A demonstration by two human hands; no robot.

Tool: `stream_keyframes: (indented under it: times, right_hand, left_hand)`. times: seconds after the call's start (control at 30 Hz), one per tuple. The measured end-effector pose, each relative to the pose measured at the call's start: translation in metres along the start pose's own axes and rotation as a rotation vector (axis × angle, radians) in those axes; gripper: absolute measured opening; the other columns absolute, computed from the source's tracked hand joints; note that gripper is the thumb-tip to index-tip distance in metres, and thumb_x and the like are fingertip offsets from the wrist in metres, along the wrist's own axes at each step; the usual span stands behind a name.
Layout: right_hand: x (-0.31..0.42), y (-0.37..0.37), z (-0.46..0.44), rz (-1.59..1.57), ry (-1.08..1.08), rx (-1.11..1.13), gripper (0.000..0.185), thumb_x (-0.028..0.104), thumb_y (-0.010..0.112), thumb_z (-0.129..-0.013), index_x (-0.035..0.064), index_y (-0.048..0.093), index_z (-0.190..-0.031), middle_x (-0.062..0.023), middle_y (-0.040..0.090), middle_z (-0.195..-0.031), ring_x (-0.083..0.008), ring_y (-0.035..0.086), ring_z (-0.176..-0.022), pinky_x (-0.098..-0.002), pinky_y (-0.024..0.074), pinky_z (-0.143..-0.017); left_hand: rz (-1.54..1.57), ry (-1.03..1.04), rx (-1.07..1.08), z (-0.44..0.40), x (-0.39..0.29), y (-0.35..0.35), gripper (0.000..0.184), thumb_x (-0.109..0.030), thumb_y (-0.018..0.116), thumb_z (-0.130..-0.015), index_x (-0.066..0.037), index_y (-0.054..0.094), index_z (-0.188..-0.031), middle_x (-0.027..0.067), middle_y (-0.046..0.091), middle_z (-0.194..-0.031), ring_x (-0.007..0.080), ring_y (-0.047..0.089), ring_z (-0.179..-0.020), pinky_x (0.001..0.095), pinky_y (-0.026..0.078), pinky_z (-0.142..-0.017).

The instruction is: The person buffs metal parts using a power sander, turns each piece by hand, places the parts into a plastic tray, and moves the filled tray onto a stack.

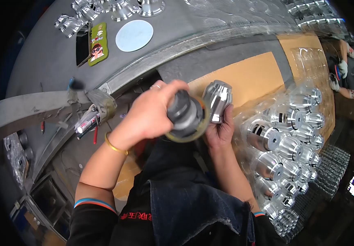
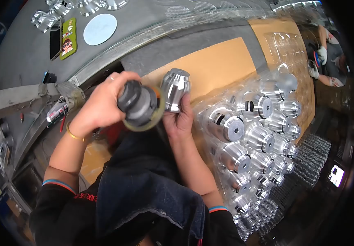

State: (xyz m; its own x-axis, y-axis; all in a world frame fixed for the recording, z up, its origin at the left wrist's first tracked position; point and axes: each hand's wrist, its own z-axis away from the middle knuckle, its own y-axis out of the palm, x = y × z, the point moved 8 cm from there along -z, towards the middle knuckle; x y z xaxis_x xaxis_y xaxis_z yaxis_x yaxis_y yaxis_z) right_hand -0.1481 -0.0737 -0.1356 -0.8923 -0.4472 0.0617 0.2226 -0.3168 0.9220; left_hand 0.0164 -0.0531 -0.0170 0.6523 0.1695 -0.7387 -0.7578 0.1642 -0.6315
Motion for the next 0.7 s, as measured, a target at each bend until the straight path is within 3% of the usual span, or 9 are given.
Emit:
stream_keyframes:
  times: [0.07, 0.3, 0.37, 0.43, 0.57, 0.63, 0.7]
  right_hand:
    - [-0.001, -0.011, -0.001, 0.043, 0.013, -0.072, 0.046, 0.028, 0.055, -0.088, 0.003, 0.043, -0.125, -0.0151, 0.051, -0.123, -0.0278, 0.05, -0.114, -0.0453, 0.0382, -0.1]
    - [-0.016, 0.005, 0.002, 0.18, 0.03, -0.017, 0.054, 0.034, 0.055, -0.087, 0.0012, 0.041, -0.127, -0.0162, 0.051, -0.124, -0.0294, 0.049, -0.114, -0.0452, 0.0367, -0.101]
    - [-0.018, 0.005, 0.004, 0.295, 0.018, -0.031, 0.051, 0.036, 0.05, -0.09, 0.0007, 0.042, -0.126, -0.0157, 0.051, -0.124, -0.0289, 0.05, -0.114, -0.0436, 0.038, -0.1]
    - [-0.023, 0.012, 0.007, 0.342, 0.066, -0.021, 0.05, 0.036, 0.046, -0.091, 0.0003, 0.042, -0.126, -0.0157, 0.051, -0.124, -0.0286, 0.05, -0.114, -0.0428, 0.0383, -0.1]
    - [-0.028, 0.013, 0.005, 0.503, 0.081, 0.004, 0.049, 0.037, 0.038, -0.094, -0.0008, 0.044, -0.125, -0.0164, 0.05, -0.124, -0.0279, 0.051, -0.113, -0.0413, 0.0387, -0.099]
    - [-0.024, 0.011, 0.004, 0.502, 0.085, 0.028, 0.049, 0.034, 0.043, -0.093, -0.0018, 0.042, -0.126, -0.0171, 0.049, -0.125, -0.0274, 0.05, -0.114, -0.042, 0.0372, -0.101]
    - [-0.014, -0.001, -0.001, 0.247, 0.033, -0.036, 0.049, 0.029, 0.05, -0.09, -0.0014, 0.04, -0.127, -0.0167, 0.049, -0.126, -0.0279, 0.048, -0.117, -0.0433, 0.0345, -0.103]
  left_hand:
    - [0.01, 0.039, -0.016, 0.011, -0.008, 0.004, 0.063, 0.003, 0.06, -0.055, -0.019, 0.049, -0.112, 0.0143, 0.051, -0.093, 0.0372, 0.056, -0.085, 0.0408, 0.046, -0.072]
    - [0.043, -0.02, -0.154, 0.008, -0.002, -0.013, 0.064, 0.004, 0.061, -0.055, -0.02, 0.049, -0.112, 0.0126, 0.05, -0.091, 0.0355, 0.056, -0.085, 0.0402, 0.046, -0.071]
    - [0.048, 0.01, -0.165, 0.007, -0.008, -0.018, 0.062, 0.003, 0.06, -0.055, -0.019, 0.049, -0.112, 0.0125, 0.05, -0.09, 0.0355, 0.056, -0.084, 0.0401, 0.046, -0.07]
    - [0.073, -0.006, -0.073, 0.008, -0.022, -0.018, 0.06, 0.007, 0.059, -0.053, -0.012, 0.052, -0.109, 0.0124, 0.051, -0.094, 0.0328, 0.055, -0.088, 0.0364, 0.044, -0.076]
    - [0.043, -0.043, -0.024, 0.008, -0.033, -0.017, 0.06, 0.007, 0.057, -0.053, -0.012, 0.052, -0.109, 0.0113, 0.049, -0.087, 0.0316, 0.053, -0.08, 0.0356, 0.044, -0.072]
    - [0.031, -0.054, 0.008, 0.003, -0.025, -0.015, 0.061, 0.007, 0.058, -0.052, -0.011, 0.051, -0.11, 0.0106, 0.05, -0.088, 0.0294, 0.053, -0.08, 0.0327, 0.044, -0.073]
    - [0.09, 0.044, -0.09, -0.006, -0.007, -0.017, 0.064, 0.009, 0.059, -0.05, -0.01, 0.05, -0.11, 0.0074, 0.053, -0.092, 0.0225, 0.055, -0.084, 0.0284, 0.044, -0.078]
